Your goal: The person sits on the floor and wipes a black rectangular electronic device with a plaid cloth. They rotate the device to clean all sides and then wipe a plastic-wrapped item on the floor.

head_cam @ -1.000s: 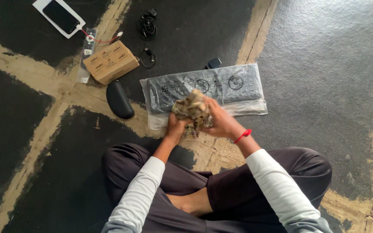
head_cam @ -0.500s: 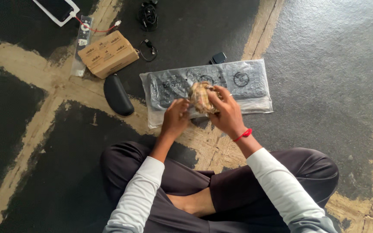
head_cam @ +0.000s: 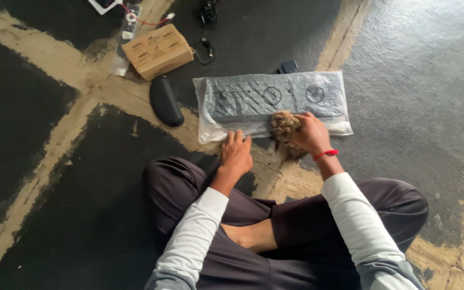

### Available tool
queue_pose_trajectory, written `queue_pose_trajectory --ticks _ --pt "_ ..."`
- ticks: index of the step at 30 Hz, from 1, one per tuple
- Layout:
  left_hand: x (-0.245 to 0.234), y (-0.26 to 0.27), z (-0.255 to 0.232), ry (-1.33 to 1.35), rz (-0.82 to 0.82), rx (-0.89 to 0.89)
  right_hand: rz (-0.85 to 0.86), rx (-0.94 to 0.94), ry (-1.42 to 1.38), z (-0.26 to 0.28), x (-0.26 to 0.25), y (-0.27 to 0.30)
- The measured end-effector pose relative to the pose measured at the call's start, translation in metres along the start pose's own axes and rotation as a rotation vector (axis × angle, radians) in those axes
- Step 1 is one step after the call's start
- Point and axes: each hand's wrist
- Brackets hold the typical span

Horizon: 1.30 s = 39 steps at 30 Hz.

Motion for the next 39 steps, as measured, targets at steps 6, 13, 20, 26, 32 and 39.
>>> queue_pose_trajectory --ticks 6,13,20,26,32,39 --pt "-0.016 0.002 0.012 -0.018 0.07 -0.132 -0.124 -0.111 -0.007 0.007 0.01 0.002" --pt "0.018 -0.014 0.011 -0.222 0.241 -0.172 -0.144 -0.308 -0.151 0.109 0.023 -0.021" --pt "0.064 -0.025 0.027 -0.249 0.149 -0.155 -0.084 -0.656 0.234 0.203 0.064 -0.053" --pt "0.055 -0.029 0.023 -0.222 0.175 -0.167 -0.064 -0.631 0.137 0.148 0.049 -0.057" --pt "-0.011 -0.009 0.011 -0.281 0.473 -0.135 0.063 -0.35 0.231 0.033 -0.004 -0.034" --pt "-0.011 0.01 0.009 -0.283 0.285 -0.077 0.048 0.211 0.185 -0.125 -0.043 0.0"
Point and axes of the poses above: each hand's wrist, its own y-axis away from the middle knuckle, its own x-axis out of the palm, z = x × y, and after that the axes turned 15 degrees about z, right-handed
